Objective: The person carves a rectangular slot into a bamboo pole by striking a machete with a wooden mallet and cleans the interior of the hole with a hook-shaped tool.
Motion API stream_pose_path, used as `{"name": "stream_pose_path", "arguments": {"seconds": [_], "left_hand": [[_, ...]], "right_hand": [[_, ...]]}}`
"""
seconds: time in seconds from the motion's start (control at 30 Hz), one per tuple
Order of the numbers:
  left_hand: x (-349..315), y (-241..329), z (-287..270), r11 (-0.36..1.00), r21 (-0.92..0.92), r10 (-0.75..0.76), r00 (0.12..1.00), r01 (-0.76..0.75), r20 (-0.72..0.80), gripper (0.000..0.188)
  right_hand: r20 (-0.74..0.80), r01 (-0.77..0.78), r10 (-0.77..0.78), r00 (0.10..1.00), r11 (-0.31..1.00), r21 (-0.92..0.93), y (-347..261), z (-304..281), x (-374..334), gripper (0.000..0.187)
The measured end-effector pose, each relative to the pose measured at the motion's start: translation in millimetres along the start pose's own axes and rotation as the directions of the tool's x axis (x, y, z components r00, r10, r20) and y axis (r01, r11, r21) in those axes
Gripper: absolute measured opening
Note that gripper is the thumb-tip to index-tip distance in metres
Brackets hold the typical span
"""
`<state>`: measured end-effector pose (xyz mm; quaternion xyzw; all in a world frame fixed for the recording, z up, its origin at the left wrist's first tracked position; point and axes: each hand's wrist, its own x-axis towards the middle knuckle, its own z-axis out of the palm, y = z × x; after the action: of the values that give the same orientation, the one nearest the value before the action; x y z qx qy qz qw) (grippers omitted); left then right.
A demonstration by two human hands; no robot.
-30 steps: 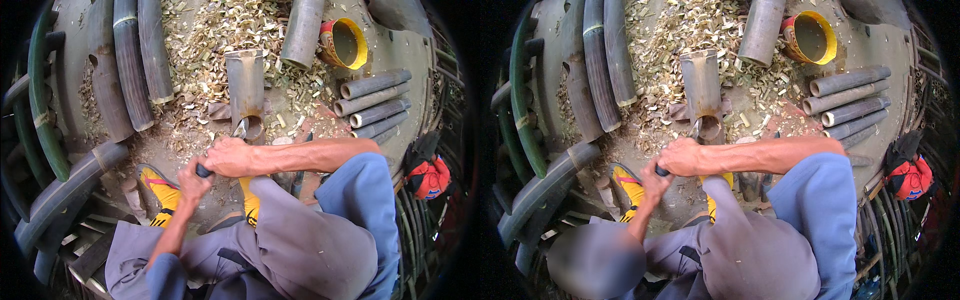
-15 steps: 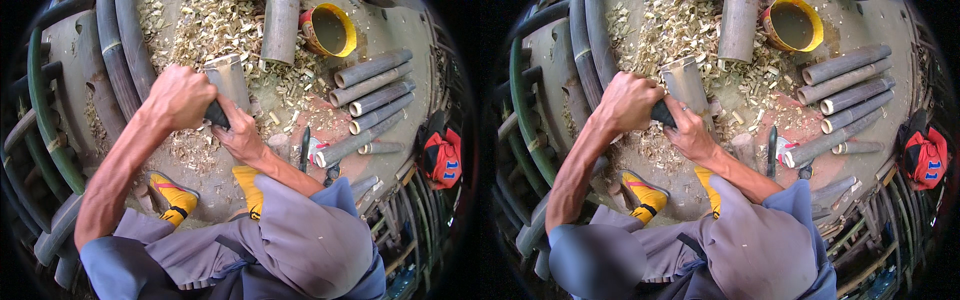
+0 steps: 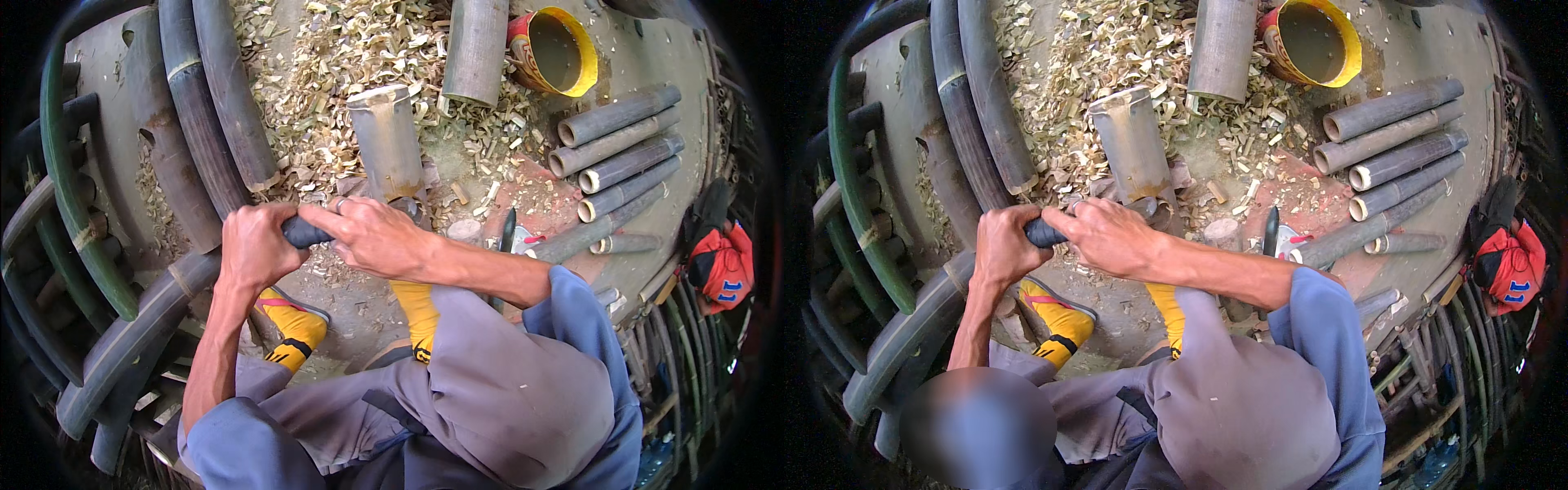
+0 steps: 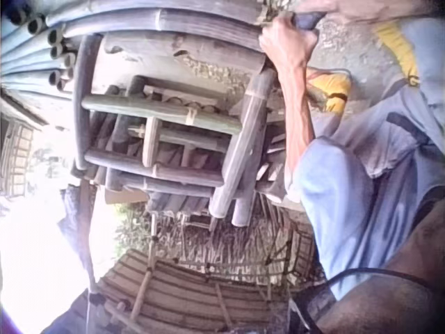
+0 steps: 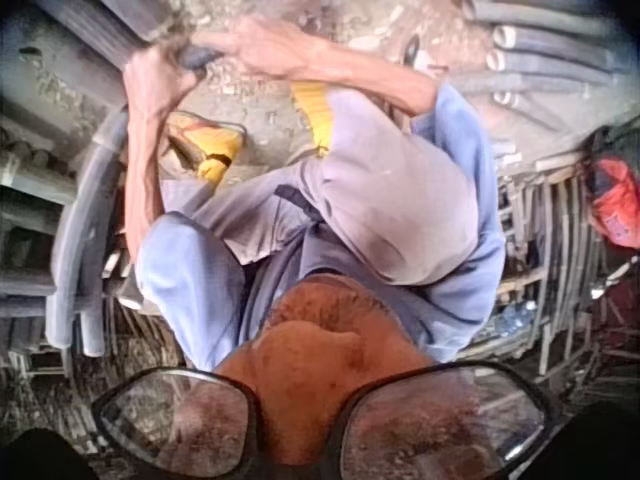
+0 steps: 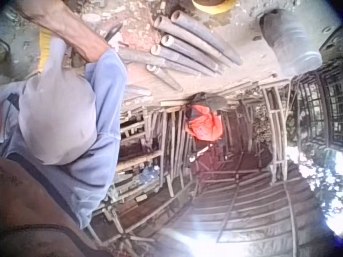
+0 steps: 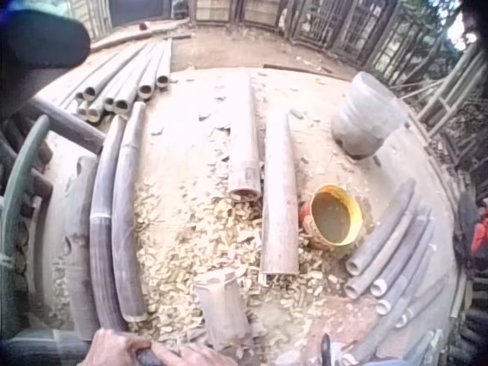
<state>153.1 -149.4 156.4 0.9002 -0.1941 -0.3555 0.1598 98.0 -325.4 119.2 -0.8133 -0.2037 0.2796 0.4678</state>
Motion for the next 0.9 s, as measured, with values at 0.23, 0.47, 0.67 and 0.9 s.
{"name": "stream_pose_path", "arguments": {"seconds": [0.23, 0.47, 0.67, 0.9], "left_hand": [[-35.4, 3.4, 60.4, 0.89, -0.341, -0.299, 0.952, 0.303, 0.066, 0.03], [86.8, 21.7, -27.1, 0.801, 0.327, 0.477, 0.864, -0.502, 0.16, 0.027], [98.7, -14.9, -15.9, 0.836, 0.205, 0.371, 0.8, -0.509, 0.472, 0.018], [-76.6, -20.9, 148.9, 0.831, -0.496, -0.119, 0.952, 0.251, 0.282, 0.04]], "right_hand": [[0.274, 0.031, 0.004, 0.962, 0.992, -0.122, 8.9, 11.5, -4.6, 0.045], [-0.579, -0.058, 0.179, 0.795, 0.973, 0.221, 15.5, 3.1, -10.3, 0.045], [-0.357, -0.133, 0.325, 0.876, 0.873, 0.469, 12.9, 32.5, 3.5, 0.035], [0.415, -0.092, 0.071, 0.907, 0.995, 0.032, 11.8, 38.0, -32.0, 0.035]]}}
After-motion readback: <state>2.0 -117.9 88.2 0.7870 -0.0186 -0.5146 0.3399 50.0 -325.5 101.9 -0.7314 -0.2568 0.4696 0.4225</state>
